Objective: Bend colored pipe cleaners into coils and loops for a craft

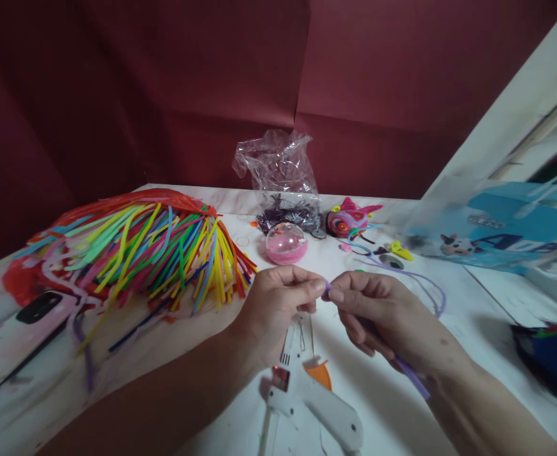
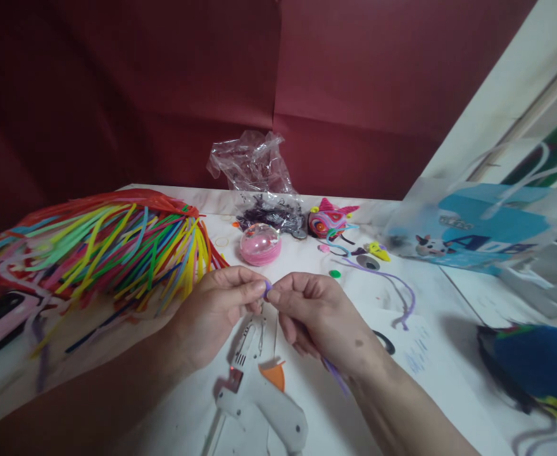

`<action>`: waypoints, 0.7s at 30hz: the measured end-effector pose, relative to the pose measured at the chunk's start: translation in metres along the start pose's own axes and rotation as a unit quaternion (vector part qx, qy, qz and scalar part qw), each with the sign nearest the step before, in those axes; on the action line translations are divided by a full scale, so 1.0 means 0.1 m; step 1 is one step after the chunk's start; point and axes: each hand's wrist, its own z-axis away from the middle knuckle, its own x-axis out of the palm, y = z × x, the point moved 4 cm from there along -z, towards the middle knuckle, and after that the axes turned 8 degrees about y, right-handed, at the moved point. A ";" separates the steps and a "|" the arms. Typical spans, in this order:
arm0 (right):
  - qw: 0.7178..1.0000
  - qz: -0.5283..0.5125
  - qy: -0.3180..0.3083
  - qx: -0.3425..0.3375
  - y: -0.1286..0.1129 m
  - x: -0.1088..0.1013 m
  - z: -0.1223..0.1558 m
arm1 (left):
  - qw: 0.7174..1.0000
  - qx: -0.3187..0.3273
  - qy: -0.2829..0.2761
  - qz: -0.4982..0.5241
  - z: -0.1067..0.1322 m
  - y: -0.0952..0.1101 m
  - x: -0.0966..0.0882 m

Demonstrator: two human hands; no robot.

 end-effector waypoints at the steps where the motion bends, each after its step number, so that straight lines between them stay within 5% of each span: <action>1: 0.999 0.033 0.019 -0.009 -0.01 0.00 0.00 | 1.000 0.005 0.004 -0.002 -0.01 0.00 0.00; 10: 0.952 0.232 0.119 -0.161 -0.10 0.01 0.08 | 1.000 0.015 0.027 -0.004 0.00 -0.05 0.03; 13: 0.944 0.274 0.092 -0.158 -0.13 -0.04 0.07 | 0.997 0.000 -0.026 -0.079 -0.01 -0.02 0.04; 16: 0.939 0.312 0.052 -0.135 -0.14 -0.11 0.06 | 0.968 0.068 -0.090 -0.222 -0.02 0.03 0.02; 19: 0.932 0.339 0.025 -0.123 -0.13 -0.13 0.07 | 0.930 0.128 -0.108 -0.326 -0.01 0.05 0.00; 21: 0.934 0.337 0.004 -0.121 -0.13 -0.11 0.08 | 0.929 0.121 -0.111 -0.333 0.00 0.04 0.00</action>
